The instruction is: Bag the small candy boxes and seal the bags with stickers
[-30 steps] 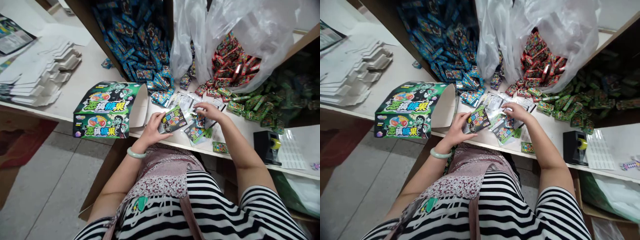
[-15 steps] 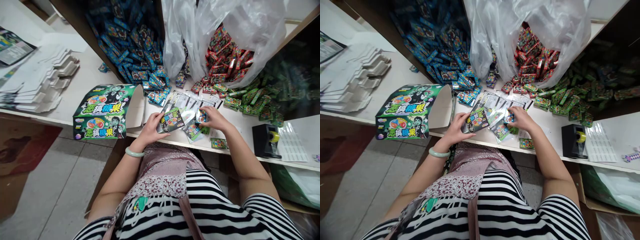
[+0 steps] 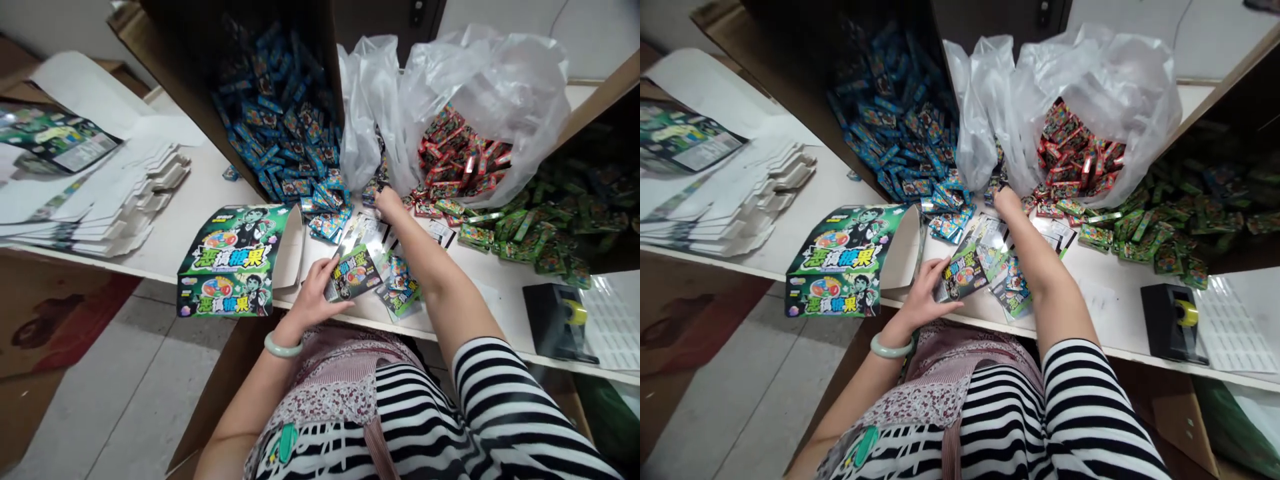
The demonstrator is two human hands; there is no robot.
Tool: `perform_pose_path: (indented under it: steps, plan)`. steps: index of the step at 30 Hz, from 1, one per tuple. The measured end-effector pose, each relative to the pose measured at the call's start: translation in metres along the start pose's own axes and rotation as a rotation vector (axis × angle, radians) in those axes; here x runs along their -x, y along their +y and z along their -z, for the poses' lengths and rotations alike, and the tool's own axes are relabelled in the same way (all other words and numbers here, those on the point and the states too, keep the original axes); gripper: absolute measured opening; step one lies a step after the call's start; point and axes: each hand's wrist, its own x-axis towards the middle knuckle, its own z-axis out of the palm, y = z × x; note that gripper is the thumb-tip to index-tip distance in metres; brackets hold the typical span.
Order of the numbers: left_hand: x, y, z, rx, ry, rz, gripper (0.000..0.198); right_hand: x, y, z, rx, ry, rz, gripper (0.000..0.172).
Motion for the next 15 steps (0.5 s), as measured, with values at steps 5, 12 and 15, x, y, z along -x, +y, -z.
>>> perform_pose_path:
  steps: [5,12,15]
  plan:
    - [0.005,-0.006,0.002,-0.015,0.001,-0.007,0.103,-0.027,-0.007,-0.014,-0.073,0.030,-0.192,0.045]
    - [0.006,-0.019,0.004,0.020,0.058,-0.011,0.098,-0.002,0.016,-0.002,-0.302,-0.011,-0.116,0.029]
    - [0.007,-0.019,0.008,0.019,0.072,0.018,0.098,0.031,0.030,0.005,-0.435,-0.014,-0.048,0.030]
